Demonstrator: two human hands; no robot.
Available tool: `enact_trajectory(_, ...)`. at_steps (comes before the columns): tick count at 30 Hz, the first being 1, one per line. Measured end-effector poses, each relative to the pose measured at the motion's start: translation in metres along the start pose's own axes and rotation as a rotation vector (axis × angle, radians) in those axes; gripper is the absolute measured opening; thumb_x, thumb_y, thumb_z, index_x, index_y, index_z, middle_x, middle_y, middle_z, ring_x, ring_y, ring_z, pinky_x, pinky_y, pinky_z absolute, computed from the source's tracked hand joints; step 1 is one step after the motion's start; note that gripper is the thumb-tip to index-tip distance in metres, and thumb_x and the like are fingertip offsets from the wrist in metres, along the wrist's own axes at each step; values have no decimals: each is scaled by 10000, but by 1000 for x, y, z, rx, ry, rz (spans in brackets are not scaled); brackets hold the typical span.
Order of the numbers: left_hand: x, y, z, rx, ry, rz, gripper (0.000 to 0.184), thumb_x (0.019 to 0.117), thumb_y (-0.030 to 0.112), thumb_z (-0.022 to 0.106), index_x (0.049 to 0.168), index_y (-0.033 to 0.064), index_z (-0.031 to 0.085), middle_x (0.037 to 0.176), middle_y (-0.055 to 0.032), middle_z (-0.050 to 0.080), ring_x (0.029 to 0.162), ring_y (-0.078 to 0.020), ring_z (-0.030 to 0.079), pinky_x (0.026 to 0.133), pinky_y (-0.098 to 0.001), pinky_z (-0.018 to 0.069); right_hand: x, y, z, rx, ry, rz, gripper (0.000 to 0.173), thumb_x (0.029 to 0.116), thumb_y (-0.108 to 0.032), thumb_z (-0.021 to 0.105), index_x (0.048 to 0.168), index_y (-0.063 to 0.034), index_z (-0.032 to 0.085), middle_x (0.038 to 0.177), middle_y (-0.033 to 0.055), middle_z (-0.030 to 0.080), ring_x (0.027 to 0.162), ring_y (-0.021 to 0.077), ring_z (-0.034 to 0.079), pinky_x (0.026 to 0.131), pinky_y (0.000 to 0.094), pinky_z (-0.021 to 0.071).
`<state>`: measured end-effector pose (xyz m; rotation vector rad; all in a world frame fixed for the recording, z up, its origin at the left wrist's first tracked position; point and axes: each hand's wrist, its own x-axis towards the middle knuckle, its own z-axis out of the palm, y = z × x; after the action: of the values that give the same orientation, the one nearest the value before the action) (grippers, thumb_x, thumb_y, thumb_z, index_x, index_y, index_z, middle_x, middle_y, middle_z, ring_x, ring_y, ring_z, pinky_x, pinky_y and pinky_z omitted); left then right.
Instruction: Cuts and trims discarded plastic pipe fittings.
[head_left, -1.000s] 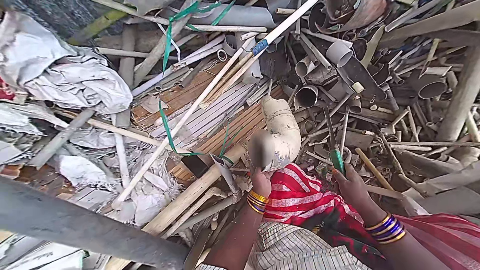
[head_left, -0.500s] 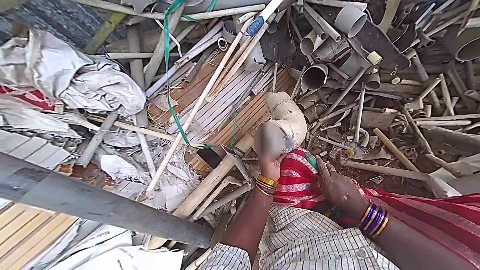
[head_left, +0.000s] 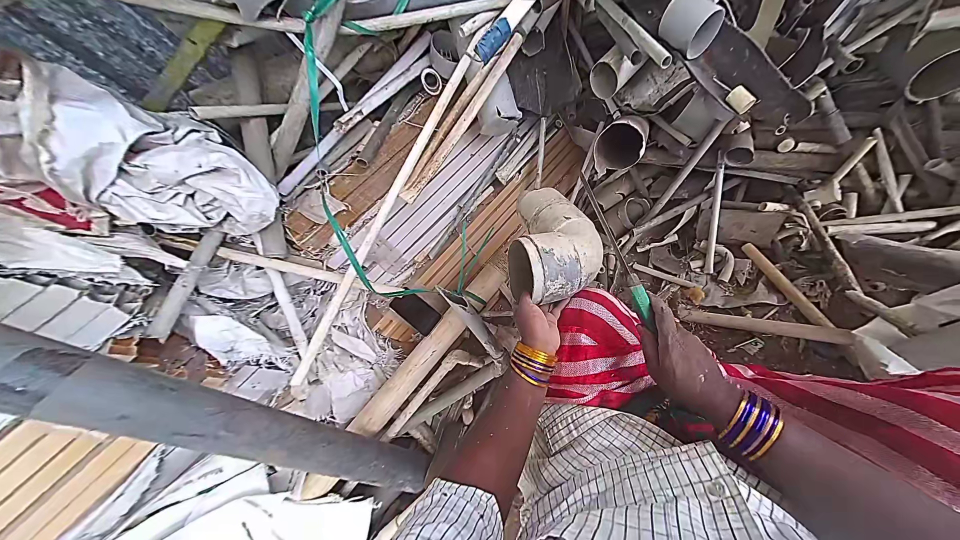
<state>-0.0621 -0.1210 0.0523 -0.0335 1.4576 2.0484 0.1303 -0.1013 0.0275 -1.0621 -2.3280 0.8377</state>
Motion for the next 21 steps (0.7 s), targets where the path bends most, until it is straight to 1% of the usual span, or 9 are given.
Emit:
enact_trajectory(2, 0, -3, -1, -2, -3, 24, 472, 1137, 278, 218, 1466, -18, 380, 1444, -261, 456, 1215, -372, 574, 958, -497, 534, -6, -1, 6, -41, 374, -369, 486, 1010, -178, 452, 1351, 162, 517, 803, 218, 710, 619, 363, 708, 525, 467, 563)
enact_trajectory(5, -3, -8, 0, 42, -2, 76, 430, 1131, 244, 242, 1429, -21, 403, 1405, -240, 477, 1181, -338, 577, 949, -472, 529, -8, -1, 9, -102, 444, -521, 451, 1041, -196, 427, 1341, 127, 525, 742, 181, 675, 549, 290, 654, 472, 386, 519)
enact_trajectory(6, -3, -9, -1, 62, -2, 91, 426, 1129, 233, 254, 1426, -30, 409, 1402, -244, 484, 1178, -336, 585, 952, -472, 535, -9, -1, 9, -141, 300, -407, 481, 1031, -184, 435, 1387, 130, 512, 745, 204, 684, 578, 343, 682, 499, 438, 539)
enact_trajectory(8, -1, -14, -2, 91, -3, 127, 403, 1128, 199, 281, 1435, -32, 404, 1379, -260, 505, 1148, -339, 613, 931, -474, 557, 4, -7, -8, -133, -229, 67, 536, 1111, -225, 350, 1585, 13, 273, 1090, 284, 671, 988, 458, 692, 850, 572, 541)
enact_trajectory(9, 0, -15, -4, 102, -18, 142, 396, 1129, 182, 284, 1455, -18, 385, 1381, -260, 504, 1147, -338, 617, 931, -474, 559, 12, -2, -11, -75, -273, 188, 532, 1113, -231, 347, 1584, 1, 265, 1149, 296, 659, 1074, 468, 667, 923, 587, 510)
enact_trajectory(13, -2, -18, -9, 217, -84, 273, 411, 1091, 84, 349, 1497, 17, 349, 1401, -228, 499, 1216, -297, 586, 985, -471, 538, 1, 3, -10, -14, 294, -161, 527, 1027, -168, 445, 1490, 82, 417, 833, 221, 695, 688, 403, 698, 604, 540, 558)
enact_trajectory(16, -14, -22, -16, 418, -110, 392, 588, 1027, 115, 455, 1578, 70, 257, 1530, -163, 441, 1380, -230, 466, 1125, -430, 409, -7, -1, -3, -8, 471, -356, 518, 1031, -174, 438, 1460, 113, 397, 788, 168, 679, 602, 307, 666, 513, 439, 540)
enact_trajectory(18, -17, -24, -18, 446, -122, 411, 593, 1032, 124, 443, 1583, 67, 234, 1545, -156, 419, 1390, -215, 451, 1141, -410, 390, -8, 4, 4, -36, 243, -242, 552, 1025, -167, 444, 1495, 111, 372, 766, 196, 677, 632, 380, 688, 539, 510, 548)
enact_trajectory(21, -17, -30, -18, 372, -74, 407, 501, 1045, 56, 429, 1535, 25, 325, 1482, -169, 479, 1334, -197, 504, 1114, -382, 424, 6, 9, -2, 53, -182, 122, 525, 1088, -199, 420, 1550, 18, 299, 990, 281, 677, 948, 474, 685, 826, 618, 527)
